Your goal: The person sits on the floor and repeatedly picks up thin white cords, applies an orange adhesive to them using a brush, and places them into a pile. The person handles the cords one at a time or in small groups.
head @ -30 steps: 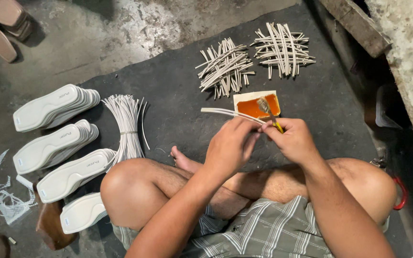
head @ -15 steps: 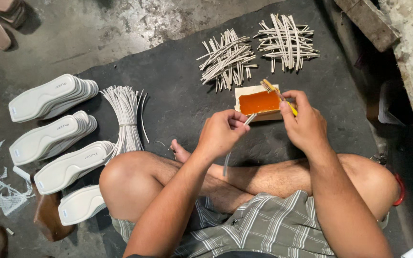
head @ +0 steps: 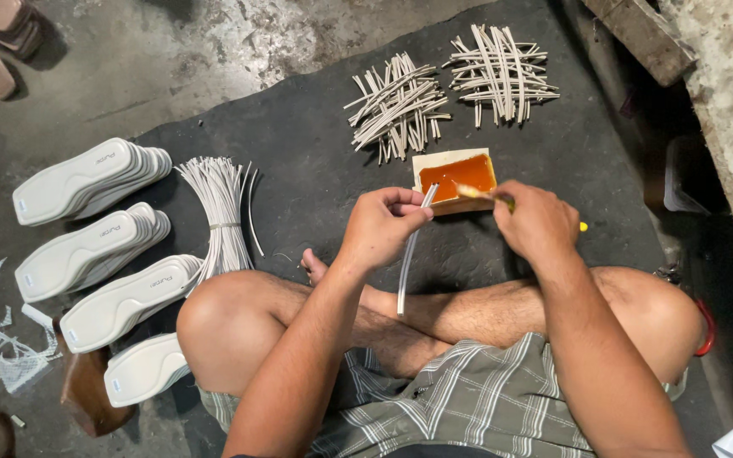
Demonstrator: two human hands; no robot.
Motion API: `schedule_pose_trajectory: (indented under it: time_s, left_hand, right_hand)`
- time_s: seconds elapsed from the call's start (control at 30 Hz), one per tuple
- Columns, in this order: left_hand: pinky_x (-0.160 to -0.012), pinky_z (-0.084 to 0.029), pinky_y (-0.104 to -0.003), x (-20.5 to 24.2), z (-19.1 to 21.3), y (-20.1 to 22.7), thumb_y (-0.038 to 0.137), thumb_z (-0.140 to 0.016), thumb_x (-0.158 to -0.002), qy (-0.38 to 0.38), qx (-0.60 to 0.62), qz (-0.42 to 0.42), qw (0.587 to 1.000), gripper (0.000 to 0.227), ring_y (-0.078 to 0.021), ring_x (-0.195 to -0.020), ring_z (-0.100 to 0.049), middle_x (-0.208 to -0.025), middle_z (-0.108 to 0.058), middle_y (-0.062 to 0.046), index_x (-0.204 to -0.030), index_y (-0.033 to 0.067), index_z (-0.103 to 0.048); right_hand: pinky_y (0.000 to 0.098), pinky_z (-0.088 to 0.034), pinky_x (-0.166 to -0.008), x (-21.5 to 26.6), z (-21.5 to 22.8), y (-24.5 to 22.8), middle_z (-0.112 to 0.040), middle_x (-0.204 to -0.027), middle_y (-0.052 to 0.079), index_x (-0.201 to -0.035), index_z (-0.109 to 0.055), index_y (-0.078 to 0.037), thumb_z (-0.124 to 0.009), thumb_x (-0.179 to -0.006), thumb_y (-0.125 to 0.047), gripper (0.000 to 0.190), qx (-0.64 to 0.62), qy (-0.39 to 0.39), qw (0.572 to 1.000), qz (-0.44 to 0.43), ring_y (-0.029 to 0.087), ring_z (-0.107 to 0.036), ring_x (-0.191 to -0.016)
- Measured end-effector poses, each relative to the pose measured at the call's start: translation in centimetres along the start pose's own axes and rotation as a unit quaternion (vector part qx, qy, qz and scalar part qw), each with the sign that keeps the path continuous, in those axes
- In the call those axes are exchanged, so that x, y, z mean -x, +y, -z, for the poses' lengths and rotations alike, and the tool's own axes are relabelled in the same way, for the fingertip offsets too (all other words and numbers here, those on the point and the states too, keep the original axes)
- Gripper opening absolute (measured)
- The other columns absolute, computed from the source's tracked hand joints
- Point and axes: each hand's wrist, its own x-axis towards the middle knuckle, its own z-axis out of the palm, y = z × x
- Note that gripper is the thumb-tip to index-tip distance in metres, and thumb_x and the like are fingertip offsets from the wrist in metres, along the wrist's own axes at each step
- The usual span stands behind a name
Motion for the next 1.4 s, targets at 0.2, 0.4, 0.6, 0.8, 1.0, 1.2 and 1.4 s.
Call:
schedule_pose_trajectory:
  time_s: [0.2, 0.4, 0.6, 0.8, 1.0, 1.2, 1.4]
  left_hand:
    - [-0.068, -0.055, -0.022, -0.4, -0.4, -0.2, 0.011, -0.079, -0.082, -0.001, 0.052, 0.022, 0.998, 0.028, -0.0068, -0.076, -0.069, -0.087, -0.077, -0.005, -0.106, -0.0037, -0.074]
    - [-0.071, -0.056, -0.021, -0.3, -0.7, -0.1, 0.008, -0.077, -0.083, -0.023, 0.106, 0.021, 0.994, 0.026, -0.0075, -0.079, -0.071, -0.089, -0.078, -0.006, -0.106, -0.0049, -0.073]
    - [-0.062, -0.048, -0.021, -0.4, -0.6, -0.2, 0.009, -0.078, -0.085, -0.036, 0.161, 0.040, 0.985, 0.024, -0.0061, -0.072, -0.064, -0.087, -0.075, -0.005, -0.105, -0.0041, -0.074]
    - [-0.063, -0.049, -0.019, -0.3, -0.1, 0.5, 0.012, -0.078, -0.085, -0.034, 0.159, 0.052, 0.985, 0.026, -0.0047, -0.074, -0.066, -0.087, -0.075, -0.002, -0.107, -0.0013, -0.074]
    - [-0.070, -0.054, -0.021, 0.4, -0.8, 0.1, 0.010, -0.078, -0.085, -0.064, 0.159, 0.003, 0.985, 0.026, -0.0066, -0.079, -0.068, -0.090, -0.075, -0.004, -0.107, -0.0023, -0.073]
    - [-0.072, -0.057, -0.027, -5.6, 1.0, -0.1, 0.012, -0.079, -0.085, 0.093, -0.027, -0.080, 0.992, 0.023, -0.0108, -0.080, -0.069, -0.089, -0.076, -0.004, -0.105, 0.0028, -0.074]
    - [-0.078, -0.058, -0.034, -18.4, 2.3, -0.8, 0.020, -0.076, -0.078, 0.270, -0.185, -0.029, 0.945, 0.024, -0.0229, -0.081, -0.077, -0.086, -0.079, -0.009, -0.096, 0.0046, -0.077]
  right_hand:
    - [0.0305, -0.054, -0.080, 1.0, 1.6, 0.7, -0.077, -0.099, 0.003, -0.116, -0.076, -0.017, -0.073, -0.092, -0.019, 0.025, -0.315, -0.055, 0.947, 0.030, 0.015, -0.067, -0.087]
    - [0.0238, -0.055, -0.079, 2.2, 1.1, -1.6, -0.077, -0.101, 0.004, -0.115, -0.075, -0.010, -0.073, -0.093, -0.010, 0.022, -0.367, 0.031, 0.919, 0.139, 0.009, -0.070, -0.090]
    - [0.0284, -0.055, -0.075, 2.8, 2.2, -2.6, -0.074, -0.097, 0.008, -0.111, -0.075, -0.009, -0.075, -0.091, -0.007, 0.020, -0.265, 0.117, 0.934, 0.208, 0.017, -0.073, -0.087]
    - [0.0284, -0.057, -0.078, 2.8, 2.9, -2.6, -0.077, -0.103, 0.009, -0.113, -0.074, -0.010, -0.074, -0.094, -0.009, 0.020, -0.282, 0.136, 0.928, 0.200, 0.020, -0.075, -0.091]
    - [0.0299, -0.054, -0.068, 2.4, 2.5, -2.9, -0.078, -0.095, 0.010, -0.113, -0.079, -0.013, -0.076, -0.091, -0.013, 0.021, -0.210, 0.095, 0.970, 0.069, 0.018, -0.072, -0.074]
    - [0.0255, -0.051, -0.070, 0.4, 3.0, -0.5, -0.074, -0.090, 0.004, -0.118, -0.076, -0.009, -0.071, -0.098, -0.011, 0.021, -0.358, 0.113, 0.926, 0.043, 0.009, -0.063, -0.080]
    - [0.0242, -0.052, -0.072, -0.1, 2.2, 0.0, -0.075, -0.091, 0.001, -0.117, -0.076, -0.009, -0.071, -0.097, -0.013, 0.021, -0.352, 0.119, 0.928, 0.036, 0.007, -0.066, -0.081]
